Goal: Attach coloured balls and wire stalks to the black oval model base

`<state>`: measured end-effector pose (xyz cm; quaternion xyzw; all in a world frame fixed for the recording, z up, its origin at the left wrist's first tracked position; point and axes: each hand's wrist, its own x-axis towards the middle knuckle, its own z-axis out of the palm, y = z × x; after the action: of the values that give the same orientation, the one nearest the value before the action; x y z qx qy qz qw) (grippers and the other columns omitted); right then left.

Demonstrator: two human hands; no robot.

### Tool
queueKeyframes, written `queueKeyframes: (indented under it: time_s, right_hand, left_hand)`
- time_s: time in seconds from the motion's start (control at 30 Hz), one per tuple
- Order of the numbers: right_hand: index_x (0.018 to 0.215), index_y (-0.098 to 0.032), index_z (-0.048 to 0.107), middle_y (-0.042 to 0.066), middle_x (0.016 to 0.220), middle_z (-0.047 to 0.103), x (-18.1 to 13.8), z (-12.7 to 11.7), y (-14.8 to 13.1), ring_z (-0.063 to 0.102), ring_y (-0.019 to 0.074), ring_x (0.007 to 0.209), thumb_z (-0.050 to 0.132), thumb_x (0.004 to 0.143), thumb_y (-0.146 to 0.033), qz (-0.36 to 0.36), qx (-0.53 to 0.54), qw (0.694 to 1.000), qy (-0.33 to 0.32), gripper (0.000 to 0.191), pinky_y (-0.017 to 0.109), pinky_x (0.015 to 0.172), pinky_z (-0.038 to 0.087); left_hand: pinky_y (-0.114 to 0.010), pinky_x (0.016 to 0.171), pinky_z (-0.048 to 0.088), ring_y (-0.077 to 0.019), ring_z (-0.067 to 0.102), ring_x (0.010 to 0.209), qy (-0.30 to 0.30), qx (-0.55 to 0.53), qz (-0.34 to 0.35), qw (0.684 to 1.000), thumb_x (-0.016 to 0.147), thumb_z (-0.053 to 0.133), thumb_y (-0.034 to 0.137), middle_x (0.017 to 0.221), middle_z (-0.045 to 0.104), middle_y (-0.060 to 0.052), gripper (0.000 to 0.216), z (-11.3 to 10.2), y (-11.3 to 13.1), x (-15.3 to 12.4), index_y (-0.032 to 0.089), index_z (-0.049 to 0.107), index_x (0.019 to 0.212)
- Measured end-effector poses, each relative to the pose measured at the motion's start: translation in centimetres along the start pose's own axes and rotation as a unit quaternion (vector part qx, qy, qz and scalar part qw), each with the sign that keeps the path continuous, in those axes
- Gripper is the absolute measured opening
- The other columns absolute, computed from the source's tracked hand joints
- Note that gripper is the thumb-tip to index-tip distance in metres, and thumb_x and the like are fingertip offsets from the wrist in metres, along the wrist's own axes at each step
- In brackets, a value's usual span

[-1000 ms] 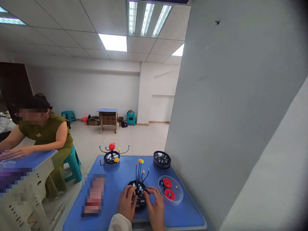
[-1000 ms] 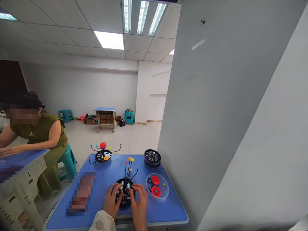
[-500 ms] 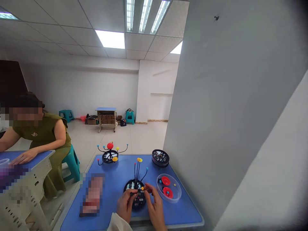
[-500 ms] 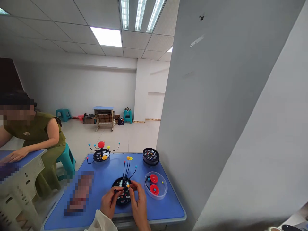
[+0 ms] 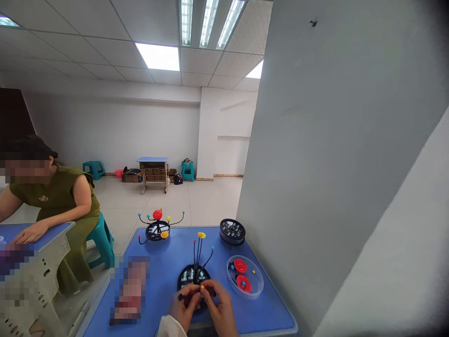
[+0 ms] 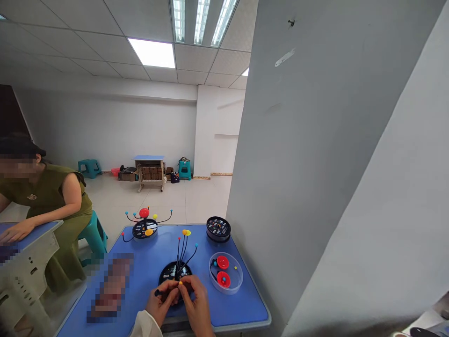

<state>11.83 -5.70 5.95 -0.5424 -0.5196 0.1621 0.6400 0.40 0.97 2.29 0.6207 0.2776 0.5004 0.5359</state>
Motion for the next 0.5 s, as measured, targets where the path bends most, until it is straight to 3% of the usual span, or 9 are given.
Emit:
queueKeyframes:
  time_s: [0.2,0.43,0.5]
  right_hand:
    - [0.100,-0.025,0.074,0.007,0.101,0.071,0.1,0.0,0.7,0.069,0.0206,0.088,0.061,0.095,-0.044,-0.001,-0.011,0.999,-0.048,0.024,0.027,0.077,0.053]
    - [0.095,-0.024,0.063,0.002,0.083,0.065,-0.8,0.4,1.0,0.063,0.0177,0.076,0.044,0.102,-0.047,0.013,-0.026,0.996,-0.083,0.031,0.028,0.072,0.050]
    - [0.095,-0.024,0.061,0.001,0.082,0.064,-0.9,0.4,1.1,0.063,0.0177,0.074,0.042,0.103,-0.050,0.024,-0.013,0.997,-0.066,0.033,0.028,0.071,0.051]
  left_hand:
    - [-0.024,0.047,0.047,-0.0132,0.056,0.048,-0.013,0.008,-0.015,1.000,0.084,0.061,0.068,0.059,0.064,-0.001,0.051,-0.1,-0.3,-0.1,0.020,0.077,0.078]
    - [-0.024,0.050,0.043,-0.0129,0.052,0.050,-0.040,0.008,-0.010,0.999,0.087,0.058,0.066,0.058,0.059,0.001,0.051,0.0,-0.5,-0.3,0.021,0.071,0.069]
    - [-0.025,0.051,0.042,-0.0131,0.051,0.051,-0.045,0.007,-0.006,0.999,0.087,0.060,0.065,0.058,0.058,0.001,0.050,0.0,-0.4,-0.4,0.021,0.072,0.068]
